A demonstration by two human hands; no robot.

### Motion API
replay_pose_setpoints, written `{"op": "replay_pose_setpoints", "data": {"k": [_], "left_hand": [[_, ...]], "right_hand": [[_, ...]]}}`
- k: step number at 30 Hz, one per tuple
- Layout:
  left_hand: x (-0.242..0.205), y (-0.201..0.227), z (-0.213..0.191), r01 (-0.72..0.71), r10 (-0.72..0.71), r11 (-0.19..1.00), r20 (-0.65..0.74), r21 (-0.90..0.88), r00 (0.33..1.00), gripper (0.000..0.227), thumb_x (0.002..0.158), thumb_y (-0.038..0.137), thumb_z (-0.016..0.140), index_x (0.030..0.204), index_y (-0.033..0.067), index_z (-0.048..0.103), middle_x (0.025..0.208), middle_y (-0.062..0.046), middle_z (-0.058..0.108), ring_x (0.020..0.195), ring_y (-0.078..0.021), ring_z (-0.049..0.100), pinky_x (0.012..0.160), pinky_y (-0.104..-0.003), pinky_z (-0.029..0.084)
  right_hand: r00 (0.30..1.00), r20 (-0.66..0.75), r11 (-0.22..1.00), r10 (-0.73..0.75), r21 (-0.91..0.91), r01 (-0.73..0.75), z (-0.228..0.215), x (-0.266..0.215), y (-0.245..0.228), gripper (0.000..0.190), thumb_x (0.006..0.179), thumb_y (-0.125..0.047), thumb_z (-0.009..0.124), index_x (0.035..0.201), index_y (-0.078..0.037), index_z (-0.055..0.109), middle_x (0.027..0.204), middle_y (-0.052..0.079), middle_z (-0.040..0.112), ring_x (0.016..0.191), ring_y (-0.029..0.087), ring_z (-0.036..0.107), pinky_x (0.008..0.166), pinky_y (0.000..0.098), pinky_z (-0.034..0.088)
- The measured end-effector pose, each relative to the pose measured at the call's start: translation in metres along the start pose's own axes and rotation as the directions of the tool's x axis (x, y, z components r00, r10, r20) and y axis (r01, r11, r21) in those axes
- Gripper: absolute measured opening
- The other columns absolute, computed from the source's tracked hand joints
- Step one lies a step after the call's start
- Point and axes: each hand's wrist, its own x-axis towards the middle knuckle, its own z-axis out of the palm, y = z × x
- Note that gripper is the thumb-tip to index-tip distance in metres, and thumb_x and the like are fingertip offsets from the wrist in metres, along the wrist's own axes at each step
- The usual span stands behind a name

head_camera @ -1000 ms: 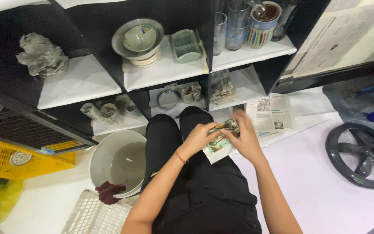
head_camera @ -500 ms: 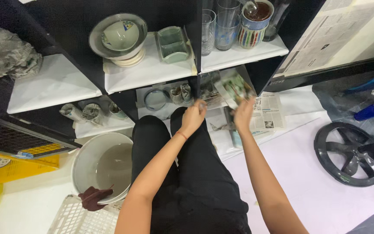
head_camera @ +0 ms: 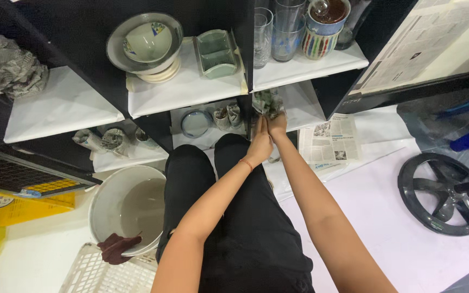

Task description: The person sits on the floor and wraps small ceramic dishes in newspaper. They pick up each dish, fold a sheet of newspaper around it, and place the wrapped item on a shelf. The process is repeated for multiple dishes.

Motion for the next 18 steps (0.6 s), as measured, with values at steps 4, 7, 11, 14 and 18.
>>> {"op": "replay_pose_setpoints", "data": {"k": [4,7,11,14,18], "left_hand": [[0.01,0.006,0.015,0.056,-0.059,0.995,-0.026,-0.079,0.998,0.085,0.095,0.014,0.066,0.154,-0.0126,0.011,0.162,-0.034,0.008,0.153,-0.0514,0.011,0.123,-0.049,0.018],[0.02,0.001,0.018,-0.158,0.17,0.977,-0.079,0.141,0.982,0.078,0.102,0.011,0.064,0.164,-0.0023,0.02,0.169,-0.031,0.018,0.154,-0.0509,0.015,0.125,-0.052,0.016],[0.039,-0.001,0.017,0.114,-0.195,0.921,-0.185,-0.374,0.963,0.087,0.09,0.016,0.064,0.158,-0.0045,0.014,0.153,-0.031,0.038,0.142,-0.0462,0.036,0.118,-0.045,0.028],[0.039,-0.008,0.021,0.151,-0.253,0.894,-0.198,-0.422,0.947,0.074,0.095,0.018,0.062,0.155,-0.0042,0.025,0.151,-0.031,0.045,0.14,-0.043,0.045,0.116,-0.042,0.036],[0.006,0.007,0.011,0.089,-0.169,0.933,-0.207,-0.349,0.964,0.07,0.091,0.01,0.061,0.153,-0.0057,0.032,0.147,-0.034,0.047,0.136,-0.0437,0.047,0.111,-0.043,0.04]], "right_hand": [[0.997,0.031,0.974,0.068,-0.219,-0.059,-0.008,0.002,-0.005,0.04,0.108,-0.034,0.056,0.118,0.004,0.061,0.112,0.031,0.069,0.108,0.047,0.066,0.091,0.0513,0.051],[0.988,0.137,0.939,0.077,-0.344,-0.026,-0.008,0.01,-0.003,0.042,0.111,-0.037,0.046,0.126,0.0,0.056,0.113,0.033,0.067,0.107,0.049,0.064,0.09,0.0548,0.049],[0.986,0.117,0.982,-0.117,-0.136,0.133,-0.013,0.01,-0.005,0.044,0.102,-0.026,0.057,0.134,-0.001,0.041,0.104,0.031,0.071,0.098,0.048,0.067,0.082,0.0529,0.051],[0.988,0.048,0.987,-0.147,-0.052,0.15,-0.025,-0.006,-0.011,0.052,0.097,-0.019,0.062,0.139,-0.005,0.036,0.092,0.025,0.074,0.085,0.04,0.071,0.076,0.047,0.052],[0.984,-0.068,0.952,-0.163,0.25,0.175,-0.033,-0.034,-0.019,0.039,0.104,-0.013,0.059,0.138,-0.006,0.041,0.086,0.016,0.071,0.074,0.024,0.063,0.068,0.0365,0.048]]}}
